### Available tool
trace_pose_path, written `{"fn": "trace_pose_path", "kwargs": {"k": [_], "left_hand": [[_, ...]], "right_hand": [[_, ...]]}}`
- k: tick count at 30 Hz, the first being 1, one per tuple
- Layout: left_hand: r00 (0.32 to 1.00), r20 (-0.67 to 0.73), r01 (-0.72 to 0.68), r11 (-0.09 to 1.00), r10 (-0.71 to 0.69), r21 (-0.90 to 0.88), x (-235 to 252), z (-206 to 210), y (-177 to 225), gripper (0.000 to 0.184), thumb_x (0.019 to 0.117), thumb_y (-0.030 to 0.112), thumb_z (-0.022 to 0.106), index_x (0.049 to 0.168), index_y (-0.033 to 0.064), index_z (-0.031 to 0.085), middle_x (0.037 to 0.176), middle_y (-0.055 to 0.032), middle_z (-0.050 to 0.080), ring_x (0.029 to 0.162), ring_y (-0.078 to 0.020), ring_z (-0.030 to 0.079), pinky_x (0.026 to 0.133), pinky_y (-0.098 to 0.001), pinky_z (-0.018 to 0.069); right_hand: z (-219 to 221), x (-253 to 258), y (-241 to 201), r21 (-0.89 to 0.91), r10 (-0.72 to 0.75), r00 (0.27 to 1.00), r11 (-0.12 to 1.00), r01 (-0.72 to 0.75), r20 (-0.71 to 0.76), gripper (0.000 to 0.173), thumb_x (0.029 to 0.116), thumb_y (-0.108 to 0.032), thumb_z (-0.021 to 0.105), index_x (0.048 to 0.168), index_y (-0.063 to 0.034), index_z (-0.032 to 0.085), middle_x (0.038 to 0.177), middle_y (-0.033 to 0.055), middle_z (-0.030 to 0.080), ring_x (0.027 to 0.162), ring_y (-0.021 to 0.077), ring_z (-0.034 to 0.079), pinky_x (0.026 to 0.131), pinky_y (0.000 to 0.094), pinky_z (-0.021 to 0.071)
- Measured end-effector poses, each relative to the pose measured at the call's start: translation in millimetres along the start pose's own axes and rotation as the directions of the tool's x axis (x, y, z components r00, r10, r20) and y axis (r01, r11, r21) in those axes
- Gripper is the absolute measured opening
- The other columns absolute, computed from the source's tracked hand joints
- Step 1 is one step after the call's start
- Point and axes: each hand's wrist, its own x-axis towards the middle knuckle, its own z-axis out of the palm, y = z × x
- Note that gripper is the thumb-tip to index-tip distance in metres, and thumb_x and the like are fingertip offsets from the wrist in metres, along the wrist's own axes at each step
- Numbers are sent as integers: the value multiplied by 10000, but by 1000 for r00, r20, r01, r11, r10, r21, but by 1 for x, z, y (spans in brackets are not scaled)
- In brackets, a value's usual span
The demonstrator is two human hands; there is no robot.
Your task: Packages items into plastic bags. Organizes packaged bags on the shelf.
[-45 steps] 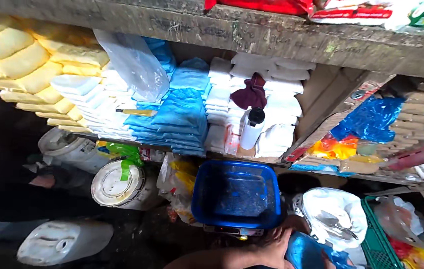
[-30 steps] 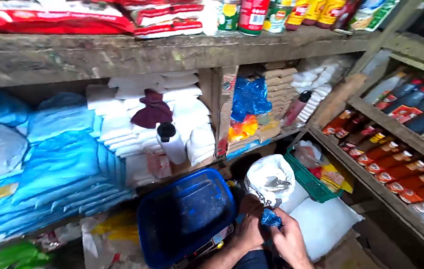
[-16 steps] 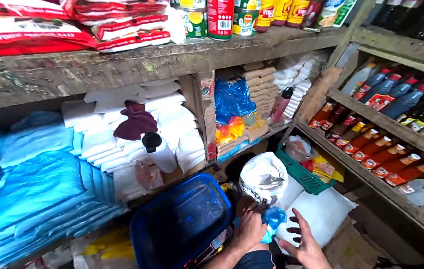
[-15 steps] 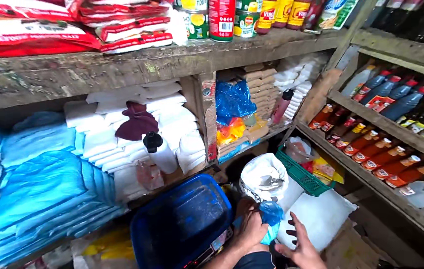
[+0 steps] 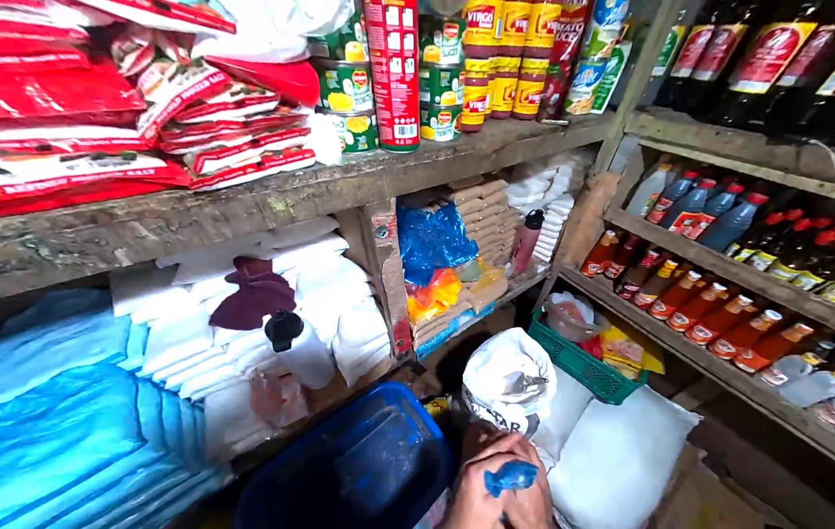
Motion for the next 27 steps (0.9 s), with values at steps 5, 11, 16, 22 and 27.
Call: {"fn": "trace_pose_path", "kwargs": {"k": [5, 11, 16, 22, 27], "left_hand": [[975, 72, 214, 976, -211, -43, -47, -17, -58, 1178, 676, 320, 956, 1564, -66, 285, 1611, -215, 355, 1475, -236, 399, 1205, -389, 390], [809, 70, 562, 802, -584, 205, -29, -9, 35, 725, 662, 205, 926, 1259, -85, 635, 1228, -147, 695, 1195, -154, 619, 1092, -307, 438], [851, 102, 500, 854, -515, 143, -38, -9, -14, 1044, 576, 279, 970, 1441, -45, 484, 1401, -86, 606, 1296, -80, 540, 1116, -261, 423], [897, 87, 437, 899, -434, -16, -56, -13, -60, 1064, 619, 327, 988, 1453, -39, 439, 1340, -91, 642, 1245, -104, 603, 1090, -313, 500], [936, 84, 348, 935, -342, -69, -52, -14, -50, 1188, 618, 267, 990, 1531, -56, 302, 1444, -122, 567, 1325, -123, 548, 1135, -317, 464]], "right_hand": [[21, -7, 35, -31, -174, 984, 984, 175, 30, 383, 929, -464, 624, 1279, -341, 718, 1446, -129, 607, 1423, 232, 479, 1092, 557, 448], [23, 3, 26, -100, -227, 958, 964, 247, 177, 468, 877, -343, 644, 1343, -372, 680, 1460, -199, 579, 1470, 172, 416, 1135, 524, 400], [26, -1, 41, -125, -240, 961, 958, 257, 139, 386, 939, -396, 577, 1306, -374, 695, 1431, -213, 598, 1457, 124, 424, 1148, 474, 401], [11, 16, 31, -32, -313, 888, 939, 343, 337, 521, 914, -321, 586, 1428, -413, 595, 1534, -267, 470, 1546, 133, 267, 1193, 559, 308], [10, 12, 47, -87, -400, 849, 887, 454, 346, 424, 941, -370, 541, 1345, -437, 649, 1498, -278, 507, 1509, 91, 335, 1191, 514, 334]]}}
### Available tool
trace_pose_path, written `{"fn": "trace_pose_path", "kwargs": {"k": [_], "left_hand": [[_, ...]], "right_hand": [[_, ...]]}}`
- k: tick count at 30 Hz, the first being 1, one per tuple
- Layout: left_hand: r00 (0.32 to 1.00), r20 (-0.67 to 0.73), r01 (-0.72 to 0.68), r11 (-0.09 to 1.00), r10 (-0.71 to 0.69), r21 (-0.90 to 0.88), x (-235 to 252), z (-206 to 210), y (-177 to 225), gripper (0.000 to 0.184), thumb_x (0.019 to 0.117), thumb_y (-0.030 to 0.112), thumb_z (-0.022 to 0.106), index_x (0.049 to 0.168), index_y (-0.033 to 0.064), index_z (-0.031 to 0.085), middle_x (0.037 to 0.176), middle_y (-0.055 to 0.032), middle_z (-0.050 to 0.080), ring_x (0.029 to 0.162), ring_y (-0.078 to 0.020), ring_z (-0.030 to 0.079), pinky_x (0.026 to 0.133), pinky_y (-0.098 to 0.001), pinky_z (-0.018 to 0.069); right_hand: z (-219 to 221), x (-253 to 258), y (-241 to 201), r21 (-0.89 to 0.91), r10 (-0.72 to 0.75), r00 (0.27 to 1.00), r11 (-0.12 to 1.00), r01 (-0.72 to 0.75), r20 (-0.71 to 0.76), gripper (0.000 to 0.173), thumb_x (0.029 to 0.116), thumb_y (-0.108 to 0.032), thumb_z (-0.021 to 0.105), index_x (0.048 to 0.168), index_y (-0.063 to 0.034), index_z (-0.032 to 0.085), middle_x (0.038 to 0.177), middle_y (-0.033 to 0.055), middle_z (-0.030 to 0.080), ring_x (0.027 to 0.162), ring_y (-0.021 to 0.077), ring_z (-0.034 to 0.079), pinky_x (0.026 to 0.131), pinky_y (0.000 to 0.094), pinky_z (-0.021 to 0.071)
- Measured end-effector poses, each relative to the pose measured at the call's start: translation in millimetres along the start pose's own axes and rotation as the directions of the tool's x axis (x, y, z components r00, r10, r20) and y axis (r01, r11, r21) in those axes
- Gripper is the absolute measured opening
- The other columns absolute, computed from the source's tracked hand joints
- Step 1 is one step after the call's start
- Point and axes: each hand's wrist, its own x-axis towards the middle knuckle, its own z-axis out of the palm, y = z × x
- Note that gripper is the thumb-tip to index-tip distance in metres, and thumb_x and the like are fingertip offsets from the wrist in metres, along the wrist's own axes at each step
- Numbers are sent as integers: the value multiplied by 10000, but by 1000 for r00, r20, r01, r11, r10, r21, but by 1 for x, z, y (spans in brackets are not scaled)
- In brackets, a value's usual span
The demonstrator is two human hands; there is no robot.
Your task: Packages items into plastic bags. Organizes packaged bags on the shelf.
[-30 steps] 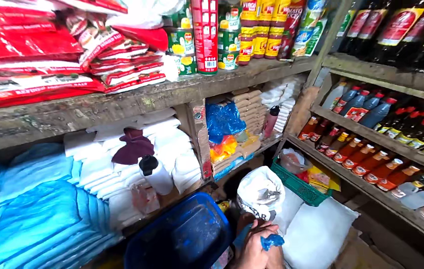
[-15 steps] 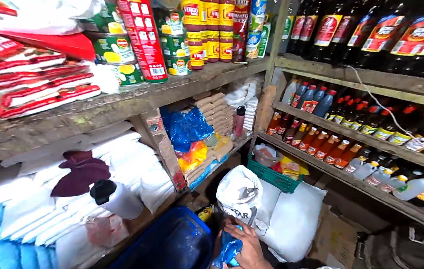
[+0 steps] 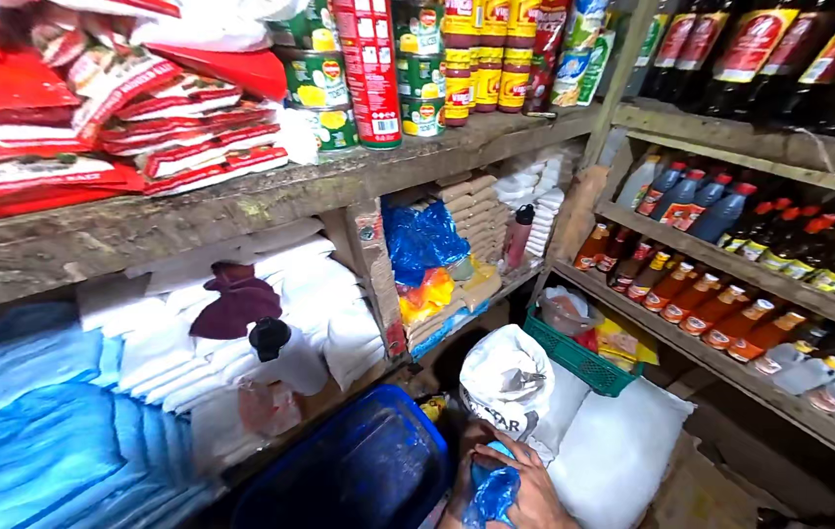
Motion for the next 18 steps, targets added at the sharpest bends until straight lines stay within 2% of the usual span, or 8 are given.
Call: {"fn": "trace_pose_path", "kwargs": {"k": [3, 7, 9, 11, 12, 15, 18], "left_hand": [[998, 2, 63, 998, -63, 1, -2, 5, 9, 1119, 627, 258, 985, 1505, -54, 366, 1419, -124, 589, 1308, -126, 565, 1119, -321, 478], [1000, -29, 4, 999, -5, -44, 2, 4, 0, 1061, 609, 206, 991, 1464, -62, 422, 1392, -112, 609, 1298, -119, 568, 1124, -320, 474], [1000, -12, 6, 999, -5, 36, 1, 0, -11, 1004, 623, 267, 985, 1434, -40, 480, 1386, -102, 617, 1303, -116, 563, 1131, -321, 462], [999, 10, 47, 985, -50, 165, -1, -2, -21, 958, 640, 389, 966, 1397, -15, 541, 1376, -107, 629, 1314, -134, 559, 1145, -339, 443], [997, 22, 64, 976, -70, 207, -2, -5, -21, 948, 648, 431, 955, 1388, -6, 554, 1372, -106, 632, 1315, -138, 558, 1148, -343, 439], [990, 47, 116, 960, -132, 255, -3, -6, -16, 939, 673, 484, 930, 1379, -11, 560, 1355, -126, 641, 1302, -168, 573, 1146, -377, 443], [985, 34, 154, 960, -167, 234, 6, -4, -3, 865, 693, 505, 914, 1338, 19, 605, 1290, -94, 683, 1238, -146, 620, 1113, -386, 481]], "right_hand": [[-6, -1, 6, 1, 21, 1000, 1000, -21, -12, 383, 962, -378, 512, 1301, -396, 689, 1448, -246, 571, 1479, 98, 389, 1188, 487, 346], [-14, 17, 4, -15, 32, 997, 999, -32, 65, 432, 967, -393, 507, 1372, -362, 657, 1483, -210, 554, 1498, 115, 368, 1198, 474, 345], [-9, 20, -3, -49, 56, 996, 997, -53, 65, 416, 944, -381, 531, 1324, -333, 695, 1461, -179, 585, 1481, 135, 402, 1176, 499, 365], [-5, 20, -12, -111, 88, 995, 990, -81, 53, 392, 909, -372, 558, 1247, -290, 737, 1419, -133, 632, 1444, 170, 462, 1140, 524, 394], [-2, 21, -15, -141, 98, 994, 986, -89, 55, 394, 908, -377, 554, 1246, -290, 737, 1417, -135, 633, 1440, 176, 467, 1129, 530, 402], [-6, 26, -19, -167, 128, 984, 980, -106, 123, 383, 929, -370, 540, 1240, -276, 742, 1410, -128, 640, 1461, 185, 443, 1147, 547, 375], [-21, 41, -25, -114, 162, 959, 984, -138, 232, 382, 902, -351, 584, 1236, -253, 741, 1426, -105, 631, 1500, 207, 381, 1172, 574, 329]]}}
